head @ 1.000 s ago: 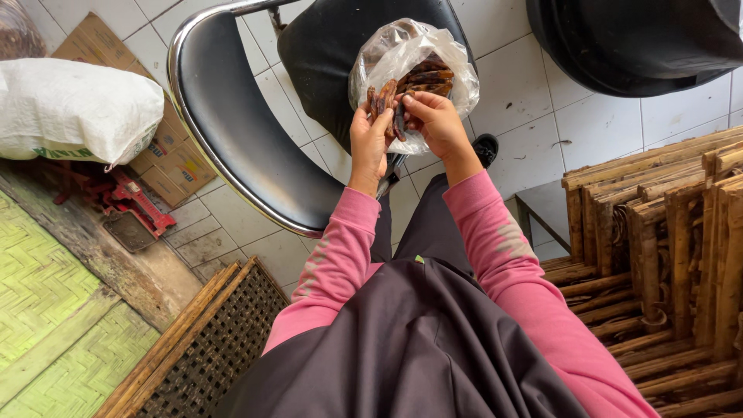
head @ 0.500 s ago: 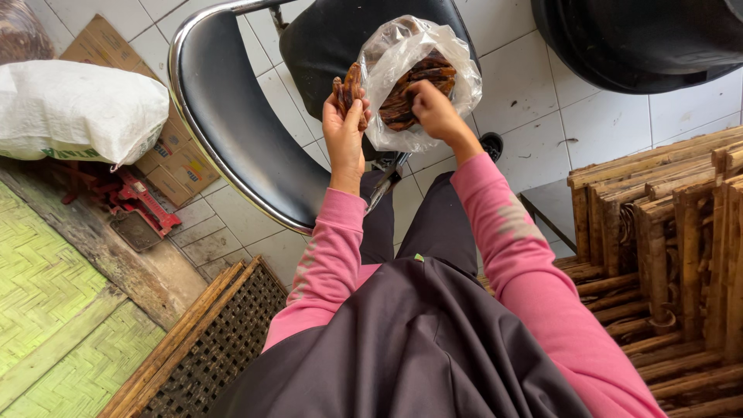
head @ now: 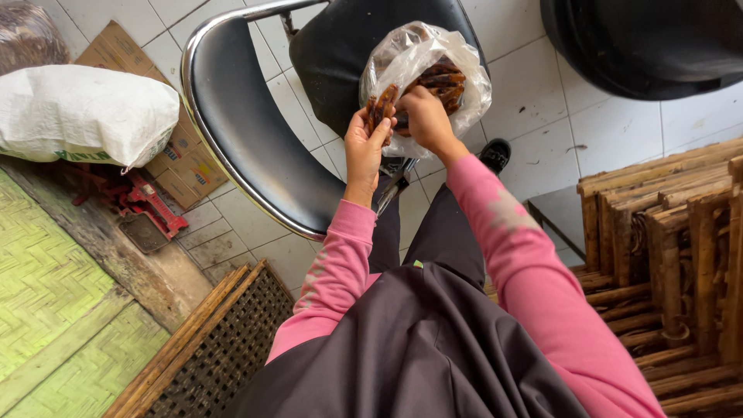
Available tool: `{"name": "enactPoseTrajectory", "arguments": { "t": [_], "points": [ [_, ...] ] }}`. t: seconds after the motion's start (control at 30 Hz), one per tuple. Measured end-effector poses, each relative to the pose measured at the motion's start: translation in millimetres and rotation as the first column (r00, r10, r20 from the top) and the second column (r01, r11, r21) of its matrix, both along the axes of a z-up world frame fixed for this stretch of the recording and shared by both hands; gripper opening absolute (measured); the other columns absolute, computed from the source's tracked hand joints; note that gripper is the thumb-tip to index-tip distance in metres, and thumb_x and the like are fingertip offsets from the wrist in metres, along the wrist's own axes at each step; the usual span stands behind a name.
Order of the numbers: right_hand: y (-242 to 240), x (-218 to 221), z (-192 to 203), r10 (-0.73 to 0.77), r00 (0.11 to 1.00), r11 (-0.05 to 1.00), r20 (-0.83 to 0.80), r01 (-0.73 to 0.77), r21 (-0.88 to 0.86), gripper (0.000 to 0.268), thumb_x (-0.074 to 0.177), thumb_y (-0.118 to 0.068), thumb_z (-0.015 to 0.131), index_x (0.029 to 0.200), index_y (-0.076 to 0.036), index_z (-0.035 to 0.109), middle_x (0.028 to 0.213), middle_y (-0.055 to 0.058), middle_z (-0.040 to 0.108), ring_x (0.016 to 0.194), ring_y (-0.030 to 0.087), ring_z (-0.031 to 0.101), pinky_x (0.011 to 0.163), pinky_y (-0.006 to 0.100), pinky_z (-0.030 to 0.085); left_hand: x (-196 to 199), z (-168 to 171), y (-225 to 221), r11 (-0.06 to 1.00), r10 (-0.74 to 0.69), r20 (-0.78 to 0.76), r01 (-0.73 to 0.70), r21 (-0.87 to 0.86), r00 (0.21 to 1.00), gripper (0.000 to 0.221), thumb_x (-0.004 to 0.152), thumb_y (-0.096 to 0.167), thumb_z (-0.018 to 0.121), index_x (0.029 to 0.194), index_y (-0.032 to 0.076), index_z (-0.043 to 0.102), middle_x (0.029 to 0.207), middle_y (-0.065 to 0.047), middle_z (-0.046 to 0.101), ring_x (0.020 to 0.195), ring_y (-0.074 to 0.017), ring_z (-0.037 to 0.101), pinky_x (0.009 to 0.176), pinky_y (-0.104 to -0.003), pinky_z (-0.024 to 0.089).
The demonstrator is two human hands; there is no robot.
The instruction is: The person takes dried food items from a woven tray and places them into a plastic bag by hand.
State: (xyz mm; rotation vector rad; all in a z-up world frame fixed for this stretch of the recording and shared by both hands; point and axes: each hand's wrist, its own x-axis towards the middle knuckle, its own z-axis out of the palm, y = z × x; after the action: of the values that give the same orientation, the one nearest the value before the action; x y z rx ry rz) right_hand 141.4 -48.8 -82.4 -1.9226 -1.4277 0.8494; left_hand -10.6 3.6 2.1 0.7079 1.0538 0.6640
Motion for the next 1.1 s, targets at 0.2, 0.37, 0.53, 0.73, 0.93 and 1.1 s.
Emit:
{"name": "enactPoseTrajectory", "arguments": {
  "t": [0.2,0.37,0.53,0.73,0.93,1.1],
  "points": [
    [-29,19,32,-0.176,0.281,0.970,-0.944,0.215,-0.117,0.022,0.107,-0.015,0.065,0.128,-0.008,0.063,0.122,0.000,0.066,0.110,0.011,0.063,0.093,0.029,0.051,8,-9,-8,0.988,-0.153,-0.127,0.150,-0.033,0.980,0.024,0.098,0.000,0.068,0.121,0.000,0.060,0.102,-0.010,0.074,0.086,-0.0088,0.069,0.074,-0.023,0.054],
    [-29,28,41,-0.282,0.194,0.932,-0.939,0.289,-0.220,0.019,0.106,-0.016,0.060,0.124,-0.011,0.062,0.121,0.000,0.067,0.110,0.010,0.064,0.094,0.028,0.050,21,-17,-12,0.990,-0.137,-0.105,0.139,0.005,0.985,0.024,0.099,0.000,0.068,0.120,0.000,0.058,0.101,-0.008,0.073,0.080,-0.0070,0.064,0.069,-0.022,0.051],
    [-28,23,36,-0.245,0.200,0.963,-0.949,0.161,-0.214,0.011,0.113,-0.011,0.059,0.121,-0.005,0.063,0.116,0.005,0.067,0.107,0.014,0.064,0.099,0.035,0.052,20,-17,-13,0.979,-0.199,-0.134,0.204,0.027,0.971,0.023,0.101,0.002,0.067,0.121,0.000,0.055,0.094,-0.007,0.067,0.073,-0.0090,0.061,0.063,-0.024,0.050],
    [-26,29,16,-0.404,0.461,0.905,-0.790,0.328,-0.271,0.024,0.099,-0.002,0.050,0.118,-0.011,0.061,0.104,0.010,0.064,0.100,0.028,0.067,0.093,0.041,0.056,2,-3,10,0.996,0.056,-0.230,-0.038,0.080,0.972,0.019,0.102,0.009,0.058,0.119,0.005,0.052,0.109,-0.005,0.073,0.092,-0.0083,0.070,0.076,-0.022,0.057],
    [-4,-1,-30,-0.002,0.997,0.976,-0.079,-0.016,-0.216,0.033,0.081,0.005,0.062,0.109,-0.011,0.070,0.107,0.020,0.062,0.096,0.043,0.065,0.084,0.047,0.053,2,-2,9,0.998,0.063,-0.131,-0.061,0.020,0.989,0.018,0.106,0.012,0.055,0.123,0.005,0.054,0.108,-0.007,0.071,0.091,-0.0095,0.067,0.075,-0.023,0.055],
    [10,-19,-36,0.001,0.991,0.944,0.135,0.044,-0.328,0.009,0.094,-0.012,0.069,0.104,-0.011,0.068,0.107,0.015,0.065,0.094,0.038,0.068,0.077,0.050,0.053,3,-6,-1,1.000,0.017,-0.146,-0.016,0.010,0.989,0.018,0.107,0.013,0.057,0.123,0.006,0.057,0.108,-0.005,0.072,0.092,-0.0082,0.067,0.075,-0.022,0.054]
  ]
}}
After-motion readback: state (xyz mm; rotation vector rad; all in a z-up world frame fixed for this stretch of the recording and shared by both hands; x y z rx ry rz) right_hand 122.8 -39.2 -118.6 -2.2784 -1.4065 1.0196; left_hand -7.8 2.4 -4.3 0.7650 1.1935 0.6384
